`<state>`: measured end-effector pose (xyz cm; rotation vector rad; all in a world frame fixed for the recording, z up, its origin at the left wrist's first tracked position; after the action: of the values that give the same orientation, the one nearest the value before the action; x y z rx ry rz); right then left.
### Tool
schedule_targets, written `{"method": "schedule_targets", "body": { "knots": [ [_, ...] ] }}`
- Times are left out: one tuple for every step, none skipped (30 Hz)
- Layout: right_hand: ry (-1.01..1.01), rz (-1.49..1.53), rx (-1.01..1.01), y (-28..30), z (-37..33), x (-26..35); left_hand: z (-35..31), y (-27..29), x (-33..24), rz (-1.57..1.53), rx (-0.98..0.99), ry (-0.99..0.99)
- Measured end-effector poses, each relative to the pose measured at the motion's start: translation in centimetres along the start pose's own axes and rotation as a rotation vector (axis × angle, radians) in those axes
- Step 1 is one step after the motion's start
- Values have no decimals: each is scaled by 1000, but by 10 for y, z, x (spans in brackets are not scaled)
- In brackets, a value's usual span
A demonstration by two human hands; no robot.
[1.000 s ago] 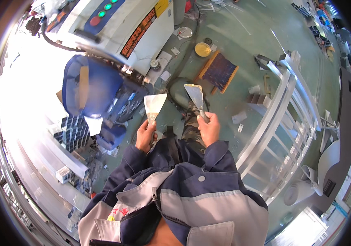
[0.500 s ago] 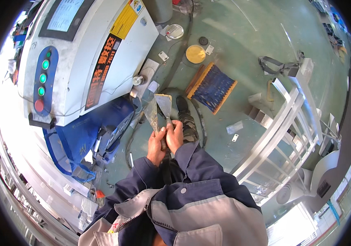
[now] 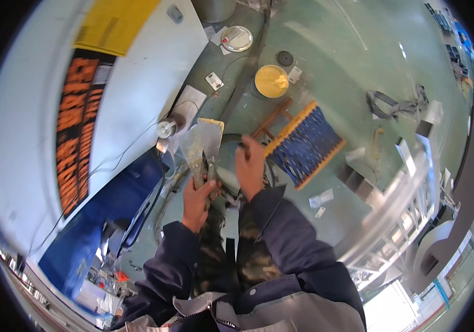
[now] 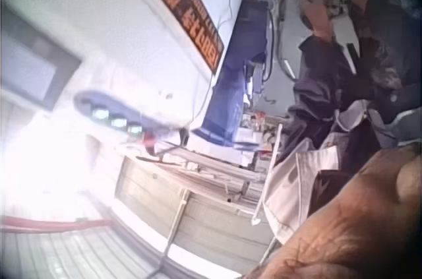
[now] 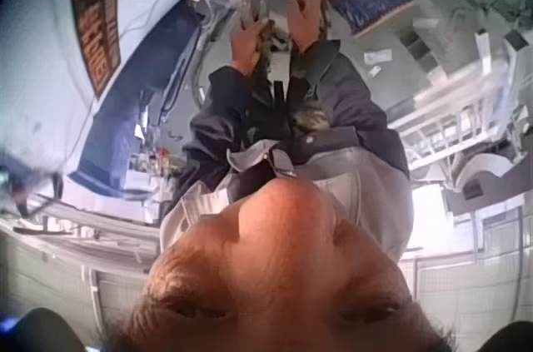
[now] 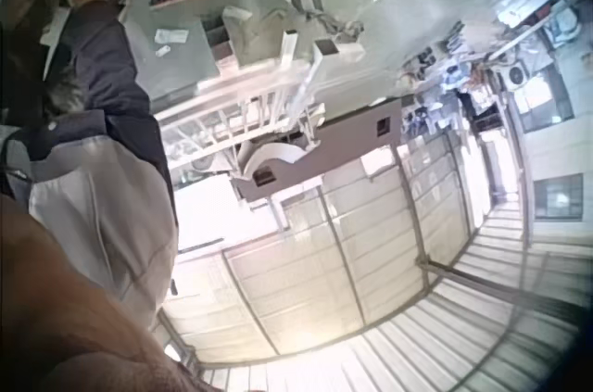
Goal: The person uses a putty knife to scoop a yellow paste from a plastic bag and applies it to the joints of a white metal frame. They repeatedly transfer paste between tools and spread it along the frame's seams.
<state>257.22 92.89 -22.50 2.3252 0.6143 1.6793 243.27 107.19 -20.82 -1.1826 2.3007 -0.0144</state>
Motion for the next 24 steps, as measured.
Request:
{"method": "schedule_targets", "body": {
  "knots": [
    [15, -67, -55, -11, 45, -36, 19, 11, 9, 34, -12, -2],
    [-44, -4, -33, -30, 92, -69, 38, 27, 17, 115, -48, -25],
    [-82, 61, -20, -47, 150, -95, 55, 33, 22, 132, -65, -38],
    [-90, -1, 61, -67, 202, -99, 68, 44, 25, 150, -97, -61],
    [-112, -66, 137, -83, 245, -105, 76, 54, 31, 175, -127, -69],
    [-53, -121, 78, -83, 293, -127, 88, 59, 40, 193, -118, -59],
    [10, -171, 21, -86, 339, -145, 103, 64, 46, 211, -110, -56],
    [114, -270, -6, -92, 378, -150, 118, 70, 53, 226, -109, -52],
    [240, -353, -23, -107, 406, -136, 125, 76, 48, 229, -108, -91],
    [315, -384, -13, -118, 422, -139, 136, 80, 50, 239, -105, -105],
    [388, -408, 2, -132, 433, -138, 144, 87, 51, 250, -111, -120],
    [464, -432, 13, -145, 442, -136, 152, 93, 54, 287, -108, -122],
    [489, -506, 25, -161, 449, -131, 156, 97, 55, 283, -113, -133],
    [519, -578, 36, -181, 456, -123, 159, 102, 55, 278, -120, -147],
    [550, -649, 45, -199, 460, -115, 164, 107, 57, 273, -125, -163],
    [597, -667, 59, -202, 476, -109, 170, 108, 61, 289, -97, -180],
    [654, -757, 48, -212, 486, -104, 176, 108, 62, 305, -89, -171],
    [740, -798, 50, -219, 493, -97, 179, 106, 62, 321, -79, -162],
    [831, -837, 61, -228, 495, -90, 182, 106, 64, 330, -77, -152],
    [814, -931, 88, -236, 498, -93, 186, 112, 68, 402, -80, -172],
    [838, -950, 96, -243, 500, -91, 188, 114, 68, 416, -84, -179],
    [861, -981, 101, -242, 504, -90, 189, 113, 68, 425, -79, -183],
    [882, -1014, 104, -242, 508, -89, 191, 111, 67, 434, -70, -187],
    [993, -1003, 71, -239, 505, -84, 194, 110, 67, 421, -67, -181]
  ]
}}
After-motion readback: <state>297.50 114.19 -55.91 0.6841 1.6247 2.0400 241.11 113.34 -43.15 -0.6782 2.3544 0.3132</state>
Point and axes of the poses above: each hand's wrist, its own z-axis towards the middle knuckle, its own y-axis out of the back of the hand, x = y × z, the point moved 8 cm from there along z, towards the middle knuckle
